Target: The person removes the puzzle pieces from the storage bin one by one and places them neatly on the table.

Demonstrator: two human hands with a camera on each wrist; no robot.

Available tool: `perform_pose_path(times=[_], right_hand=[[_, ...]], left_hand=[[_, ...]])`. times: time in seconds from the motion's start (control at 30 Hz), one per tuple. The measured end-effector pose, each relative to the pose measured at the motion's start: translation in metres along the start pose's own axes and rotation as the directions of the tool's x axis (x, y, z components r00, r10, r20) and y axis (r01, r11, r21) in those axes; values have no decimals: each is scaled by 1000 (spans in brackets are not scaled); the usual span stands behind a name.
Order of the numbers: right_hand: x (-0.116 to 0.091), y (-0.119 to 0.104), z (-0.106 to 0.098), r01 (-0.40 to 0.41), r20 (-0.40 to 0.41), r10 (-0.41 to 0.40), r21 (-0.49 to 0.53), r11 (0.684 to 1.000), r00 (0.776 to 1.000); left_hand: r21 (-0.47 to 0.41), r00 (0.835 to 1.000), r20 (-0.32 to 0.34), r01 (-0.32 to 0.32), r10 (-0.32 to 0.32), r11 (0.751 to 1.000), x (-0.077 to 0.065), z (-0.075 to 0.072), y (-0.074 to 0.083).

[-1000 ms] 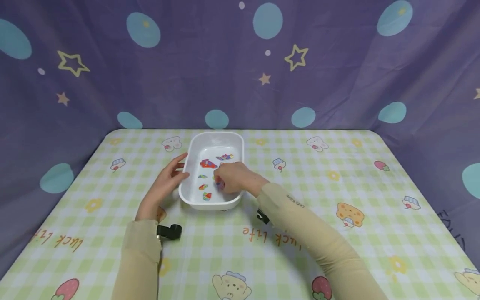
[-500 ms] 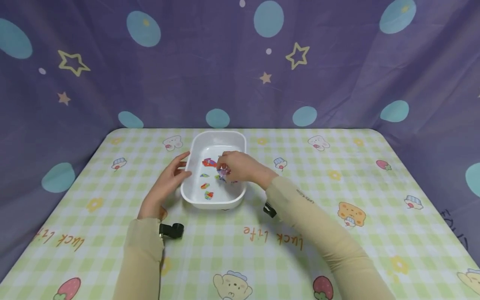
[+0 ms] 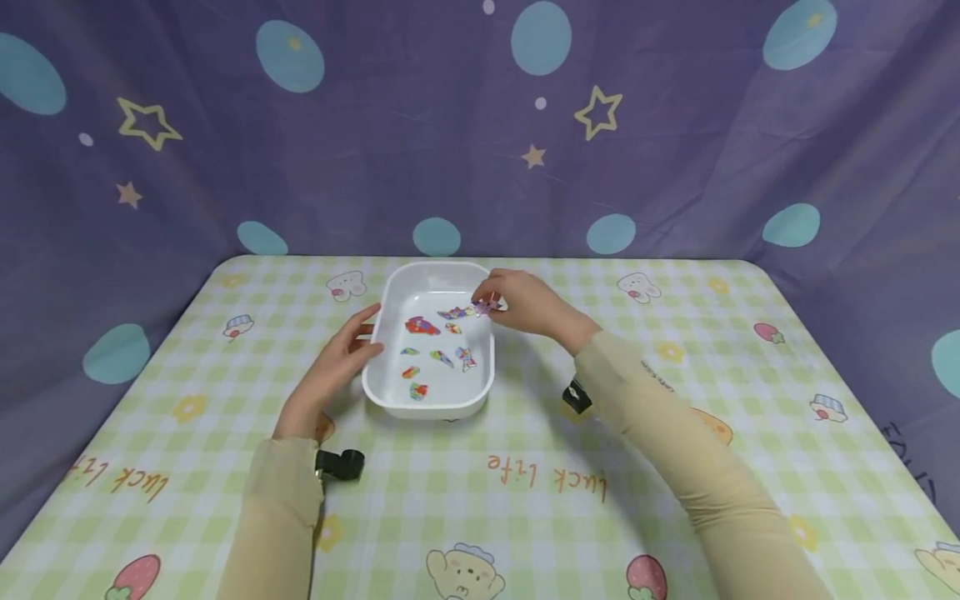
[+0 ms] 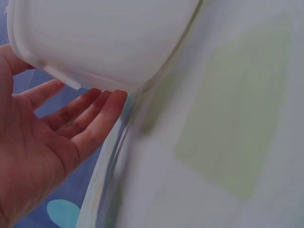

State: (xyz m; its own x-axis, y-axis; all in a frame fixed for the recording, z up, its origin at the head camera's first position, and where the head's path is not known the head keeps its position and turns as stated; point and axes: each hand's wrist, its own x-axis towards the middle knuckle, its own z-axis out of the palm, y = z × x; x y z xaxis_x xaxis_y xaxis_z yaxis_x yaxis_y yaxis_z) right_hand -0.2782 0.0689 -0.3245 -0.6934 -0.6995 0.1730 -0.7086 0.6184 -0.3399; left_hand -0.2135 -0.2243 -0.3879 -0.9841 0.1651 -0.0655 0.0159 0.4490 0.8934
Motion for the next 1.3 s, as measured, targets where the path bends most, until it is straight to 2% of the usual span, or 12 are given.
perform_pose_path(times=[0.43,0.63,1.1,1.3], right_hand=[[-16,36,-9,-62,-30,61,-38,997,998],[-18,49,-10,-76,-4,76,-37,996,997],[-21,79,5,-180,8,180,-23,983,984],[-20,89,17,-262,24,261,21,965,965]], left_hand=[[-13,1000,15,-6,6,1000,0,-2,-1],[-11,999,25,-24,24,1000,1,-3,1],[-24,999,28,-24,25,999,-2,-3,0],[-24,999,27,-22,22,999,-1,-2,1]])
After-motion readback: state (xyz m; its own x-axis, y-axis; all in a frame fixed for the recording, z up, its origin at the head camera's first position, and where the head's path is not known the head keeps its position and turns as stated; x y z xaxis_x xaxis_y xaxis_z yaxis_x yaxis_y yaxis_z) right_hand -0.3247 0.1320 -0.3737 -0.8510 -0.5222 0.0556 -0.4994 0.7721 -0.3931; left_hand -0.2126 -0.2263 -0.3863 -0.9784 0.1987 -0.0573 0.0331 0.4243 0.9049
